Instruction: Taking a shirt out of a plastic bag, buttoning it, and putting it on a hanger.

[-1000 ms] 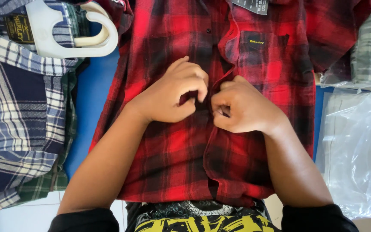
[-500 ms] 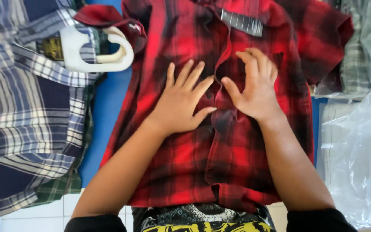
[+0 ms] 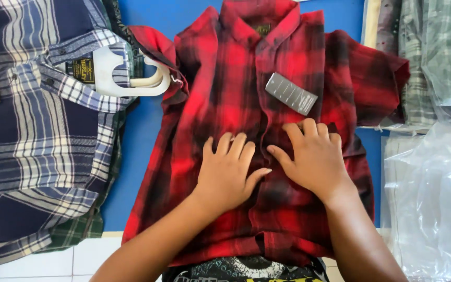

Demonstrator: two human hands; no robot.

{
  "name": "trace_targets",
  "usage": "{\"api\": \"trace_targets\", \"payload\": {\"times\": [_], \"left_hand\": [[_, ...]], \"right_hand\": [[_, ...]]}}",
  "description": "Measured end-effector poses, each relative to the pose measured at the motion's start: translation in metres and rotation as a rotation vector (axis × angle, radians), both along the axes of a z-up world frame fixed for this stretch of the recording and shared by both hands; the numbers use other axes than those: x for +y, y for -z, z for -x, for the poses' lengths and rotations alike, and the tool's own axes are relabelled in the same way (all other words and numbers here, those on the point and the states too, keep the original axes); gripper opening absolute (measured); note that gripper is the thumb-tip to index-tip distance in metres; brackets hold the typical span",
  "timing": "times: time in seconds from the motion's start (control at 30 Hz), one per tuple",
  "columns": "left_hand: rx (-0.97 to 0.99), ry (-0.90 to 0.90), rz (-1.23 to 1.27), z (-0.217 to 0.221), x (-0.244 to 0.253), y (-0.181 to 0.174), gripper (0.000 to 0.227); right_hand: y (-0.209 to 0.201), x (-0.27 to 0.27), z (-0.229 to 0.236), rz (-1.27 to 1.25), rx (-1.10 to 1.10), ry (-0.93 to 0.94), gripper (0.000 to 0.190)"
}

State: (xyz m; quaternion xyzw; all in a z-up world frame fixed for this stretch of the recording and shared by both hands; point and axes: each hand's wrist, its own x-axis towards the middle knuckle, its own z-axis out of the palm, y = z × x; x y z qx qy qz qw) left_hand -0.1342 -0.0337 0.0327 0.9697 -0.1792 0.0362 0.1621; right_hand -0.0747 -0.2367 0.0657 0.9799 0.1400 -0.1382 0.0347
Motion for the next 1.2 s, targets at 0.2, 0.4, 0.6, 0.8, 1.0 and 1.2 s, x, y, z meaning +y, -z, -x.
{"api": "trace_targets", "payload": {"times": [0.2,0.4,0.6,0.8,1.0,1.2], "left_hand": [[0.036,-0.035,-0.100,-0.038,0.001,-0.016,0.042],[-0.071,-0.014,0.117,-0.143,0.007,0.002,0.027],[-0.306,-0.157,0.150,-0.182,0.010,0.019,0.055],[-0.195,0.227,0.237,-0.169,0.018,0.016,0.022],[-0.108,0.085,0.379,-0.169,0.022,0.014,0.053],[-0.126,0.052,0.384,-0.171,0.022,0.021,0.065]], "right_hand": [[-0.007,-0.003,-0.022,-0.087,-0.148,-0.041,0.042],[0.010,-0.001,-0.093,-0.289,-0.623,-0.229,0.020],[0.013,-0.001,-0.169,-0.549,-0.663,-0.206,0.019],[0.032,-0.020,-0.255,-0.601,-0.619,-0.116,0.022],[-0.021,0.009,-0.260,-0.382,0.105,-0.074,0.061],[0.001,-0.006,-0.269,-0.269,0.059,-0.198,0.046]]}}
